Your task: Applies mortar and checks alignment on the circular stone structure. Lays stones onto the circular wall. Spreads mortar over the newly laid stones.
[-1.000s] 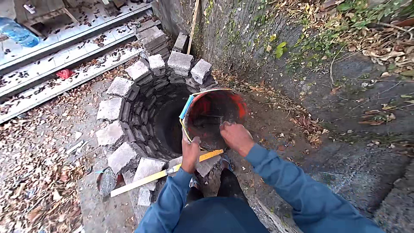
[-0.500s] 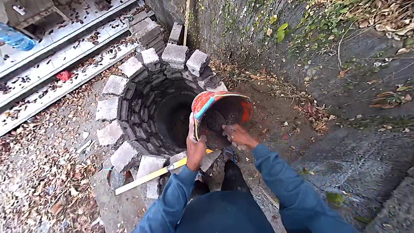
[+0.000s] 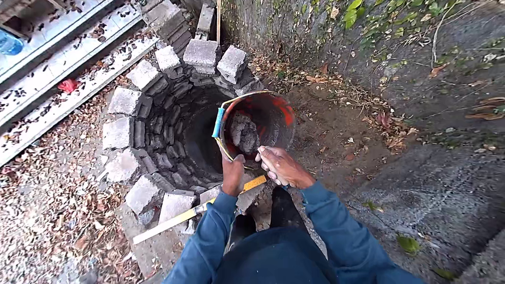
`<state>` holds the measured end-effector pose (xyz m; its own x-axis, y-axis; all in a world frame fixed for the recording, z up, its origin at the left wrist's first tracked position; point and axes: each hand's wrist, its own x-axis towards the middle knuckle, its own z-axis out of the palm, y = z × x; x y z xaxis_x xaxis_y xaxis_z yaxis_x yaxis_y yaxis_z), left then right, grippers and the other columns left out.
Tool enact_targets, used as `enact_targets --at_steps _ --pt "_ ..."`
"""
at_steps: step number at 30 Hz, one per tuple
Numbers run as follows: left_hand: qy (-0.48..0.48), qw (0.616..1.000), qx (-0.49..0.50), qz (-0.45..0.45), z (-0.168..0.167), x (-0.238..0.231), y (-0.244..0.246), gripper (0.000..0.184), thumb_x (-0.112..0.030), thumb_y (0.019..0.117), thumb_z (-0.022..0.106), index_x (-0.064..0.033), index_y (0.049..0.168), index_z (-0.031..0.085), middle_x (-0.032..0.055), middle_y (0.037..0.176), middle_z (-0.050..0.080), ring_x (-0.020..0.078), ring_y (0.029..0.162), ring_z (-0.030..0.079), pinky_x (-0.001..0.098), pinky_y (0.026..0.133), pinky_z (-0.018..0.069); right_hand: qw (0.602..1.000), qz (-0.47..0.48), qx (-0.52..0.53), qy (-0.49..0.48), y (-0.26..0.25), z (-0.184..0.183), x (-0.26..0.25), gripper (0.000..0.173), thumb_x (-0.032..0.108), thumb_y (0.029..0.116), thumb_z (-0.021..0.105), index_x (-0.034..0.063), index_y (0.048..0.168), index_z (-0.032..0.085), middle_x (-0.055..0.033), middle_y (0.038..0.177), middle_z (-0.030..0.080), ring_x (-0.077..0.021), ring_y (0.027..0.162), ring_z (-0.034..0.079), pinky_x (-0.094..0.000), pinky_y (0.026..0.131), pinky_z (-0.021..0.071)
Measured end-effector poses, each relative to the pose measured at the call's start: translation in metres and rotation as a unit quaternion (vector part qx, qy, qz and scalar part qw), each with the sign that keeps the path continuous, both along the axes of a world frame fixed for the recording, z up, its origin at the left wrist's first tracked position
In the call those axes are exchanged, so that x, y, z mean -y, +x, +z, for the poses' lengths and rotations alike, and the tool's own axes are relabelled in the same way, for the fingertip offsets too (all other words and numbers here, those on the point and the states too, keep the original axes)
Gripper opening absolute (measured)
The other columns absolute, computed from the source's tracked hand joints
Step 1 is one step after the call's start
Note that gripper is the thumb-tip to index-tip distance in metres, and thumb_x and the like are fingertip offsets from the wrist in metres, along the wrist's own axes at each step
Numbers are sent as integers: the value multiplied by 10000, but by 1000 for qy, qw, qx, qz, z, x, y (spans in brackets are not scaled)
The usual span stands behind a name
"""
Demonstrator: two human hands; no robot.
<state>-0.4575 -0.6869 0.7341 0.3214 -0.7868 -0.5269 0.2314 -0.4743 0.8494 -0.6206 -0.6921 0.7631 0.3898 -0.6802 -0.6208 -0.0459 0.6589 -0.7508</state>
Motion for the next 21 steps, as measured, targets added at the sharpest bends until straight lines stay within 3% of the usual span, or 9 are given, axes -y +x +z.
enact_targets --at_steps 3,6,8,11,13,15,17,19,21 --pt "7 999 11 44 -15 16 13 703 162 874 503 -42 1518 305 194 1310 539 248 1080 613 419 864 561 999 -21 -5 -35 -25 1 3 407 377 1126 356 70 1120 623 7 661 523 -64 420 447 -194 379 400" --pt "-7 996 47 81 -37 31 31 766 167 875 505 -60 1556 239 196 1363 507 240 1104 604 406 870 560 994 -85 -22 -59 -46 -10 -2 383 341 1115 366 64 1116 632 10 655 523 -64 420 448 -194 379 405" --pt "-19 993 78 88 -57 41 44 797 158 898 495 -80 1587 174 185 1429 457 213 1149 579 373 911 540 987 -130 -62 -76 -53 -28 -6 368 312 1111 369 57 1120 634 13 662 539 -64 432 461 -201 393 417" --pt "-12 988 105 113 -91 56 63 784 138 920 491 -88 1598 171 191 1463 447 225 1182 573 388 932 534 971 -203 -106 -72 -51 -67 -8 346 253 1116 371 14 1135 620 5 654 547 -73 431 484 -216 397 450" --pt "6 985 109 135 -111 64 71 670 117 926 496 -51 1540 286 187 1354 514 229 1097 591 399 875 541 962 -237 -123 -50 -46 -94 -7 354 250 1119 365 0 1136 615 -1 652 545 -83 429 489 -228 397 456" --pt "39 983 91 155 -122 70 72 471 76 948 492 -7 1406 419 180 1191 574 231 991 614 416 816 555 959 -253 -124 -30 -43 -116 -8 367 251 1121 343 0 1135 610 -1 648 544 -89 428 484 -238 399 456" --pt "68 979 37 188 -128 77 69 313 30 961 480 -6 1272 474 165 1051 584 236 879 624 433 734 568 959 -257 -118 -10 -40 -132 -11 361 242 1122 346 -3 1149 609 2 641 537 -88 423 478 -242 397 456" --pt "89 966 -50 236 -134 83 63 231 -35 975 457 -20 1204 482 175 1009 579 274 849 619 478 714 563 964 -240 -111 9 -41 -144 -14 329 241 1119 390 -1 1135 612 5 623 532 -87 414 483 -244 388 462" --pt "93 951 -140 259 -143 91 57 221 -139 1014 398 -45 1203 463 186 1053 569 314 914 615 542 768 551 972 -216 -92 8 -44 -157 -15 309 247 1107 436 5 1100 627 16 600 527 -83 410 483 -237 386 455"
